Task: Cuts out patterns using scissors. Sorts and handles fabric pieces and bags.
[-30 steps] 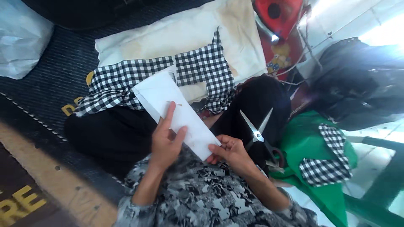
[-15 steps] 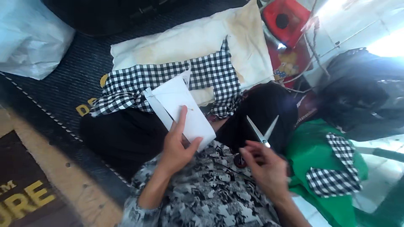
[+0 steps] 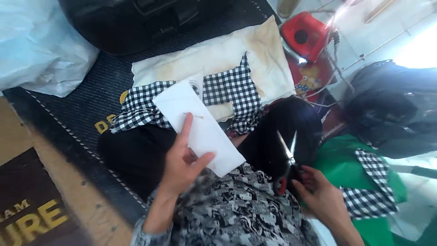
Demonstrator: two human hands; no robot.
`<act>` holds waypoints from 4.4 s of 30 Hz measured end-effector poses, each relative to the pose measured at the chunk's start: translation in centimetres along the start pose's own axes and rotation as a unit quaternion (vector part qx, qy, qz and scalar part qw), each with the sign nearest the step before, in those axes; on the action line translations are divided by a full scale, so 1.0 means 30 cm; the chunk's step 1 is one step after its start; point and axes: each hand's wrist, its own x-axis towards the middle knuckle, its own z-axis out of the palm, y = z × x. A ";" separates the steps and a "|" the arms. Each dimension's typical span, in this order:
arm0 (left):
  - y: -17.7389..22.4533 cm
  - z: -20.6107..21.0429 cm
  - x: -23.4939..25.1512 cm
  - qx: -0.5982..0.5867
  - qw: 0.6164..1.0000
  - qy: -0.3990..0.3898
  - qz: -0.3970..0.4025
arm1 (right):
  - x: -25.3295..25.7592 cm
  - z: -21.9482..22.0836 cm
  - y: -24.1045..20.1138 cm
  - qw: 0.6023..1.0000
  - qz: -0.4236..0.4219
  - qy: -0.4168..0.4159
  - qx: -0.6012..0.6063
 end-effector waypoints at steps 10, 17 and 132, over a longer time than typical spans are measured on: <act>0.031 -0.076 0.042 -0.060 0.997 0.017 0.051 | -0.016 -0.011 0.031 1.000 -0.011 0.002 -0.005; 0.033 -0.089 0.045 -0.059 0.996 0.027 0.057 | -0.059 0.038 -0.035 1.000 0.017 -0.008 -0.015; 0.157 -0.059 0.077 0.065 0.990 -0.060 0.108 | 0.062 0.109 -0.390 0.891 -0.243 -0.200 0.327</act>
